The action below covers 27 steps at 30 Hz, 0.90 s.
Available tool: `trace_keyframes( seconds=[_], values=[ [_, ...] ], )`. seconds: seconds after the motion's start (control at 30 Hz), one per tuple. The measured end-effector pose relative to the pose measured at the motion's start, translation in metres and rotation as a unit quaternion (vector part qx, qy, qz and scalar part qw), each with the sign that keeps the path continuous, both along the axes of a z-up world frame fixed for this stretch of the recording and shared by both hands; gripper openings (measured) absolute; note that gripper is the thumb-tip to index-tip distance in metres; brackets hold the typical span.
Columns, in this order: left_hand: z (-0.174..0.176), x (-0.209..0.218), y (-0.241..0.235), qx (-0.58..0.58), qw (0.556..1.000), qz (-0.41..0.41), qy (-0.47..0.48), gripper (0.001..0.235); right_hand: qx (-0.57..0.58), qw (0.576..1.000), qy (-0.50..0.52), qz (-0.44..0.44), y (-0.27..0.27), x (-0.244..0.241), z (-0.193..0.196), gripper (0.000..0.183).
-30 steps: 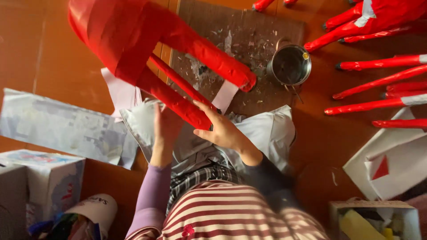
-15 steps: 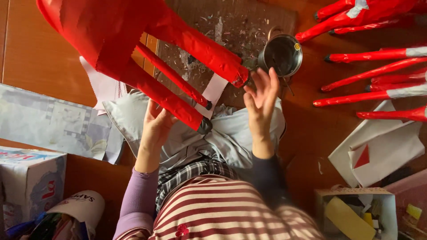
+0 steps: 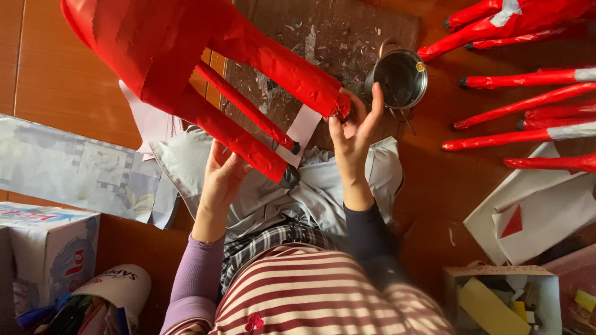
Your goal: Applying red and grey paper strips with glue to horse-shaped craft figures.
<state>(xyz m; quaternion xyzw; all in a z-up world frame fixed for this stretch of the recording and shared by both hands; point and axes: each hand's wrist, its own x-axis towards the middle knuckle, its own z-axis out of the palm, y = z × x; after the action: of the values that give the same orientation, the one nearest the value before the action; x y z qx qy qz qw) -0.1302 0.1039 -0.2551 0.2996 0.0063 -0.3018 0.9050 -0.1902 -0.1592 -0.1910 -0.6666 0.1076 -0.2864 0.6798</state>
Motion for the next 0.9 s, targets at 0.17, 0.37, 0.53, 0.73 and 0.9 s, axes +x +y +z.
trace_keyframes(
  seconds=[0.17,0.37,0.53,0.73,0.9],
  values=[
    [0.002,0.0,-0.001,-0.001,1.0,0.003,-0.002,0.064,-0.049,0.998,0.012,-0.023,-0.001,0.002,-0.006,0.083],
    [0.002,0.0,-0.002,-0.004,1.0,0.005,-0.003,0.064,-0.118,0.991,0.023,-0.055,0.001,0.004,-0.006,0.08],
    [0.002,0.0,-0.002,0.009,1.0,0.007,-0.003,0.064,-0.092,0.994,0.012,-0.052,0.002,0.006,-0.007,0.079],
    [-0.002,0.0,-0.001,0.011,1.0,0.006,-0.003,0.063,-0.085,0.995,-0.001,-0.048,0.001,0.006,-0.014,0.078],
    [0.001,0.0,-0.002,0.011,1.0,0.005,0.0,0.062,-0.088,0.995,-0.006,-0.047,-0.001,0.007,-0.016,0.077]
  ],
)
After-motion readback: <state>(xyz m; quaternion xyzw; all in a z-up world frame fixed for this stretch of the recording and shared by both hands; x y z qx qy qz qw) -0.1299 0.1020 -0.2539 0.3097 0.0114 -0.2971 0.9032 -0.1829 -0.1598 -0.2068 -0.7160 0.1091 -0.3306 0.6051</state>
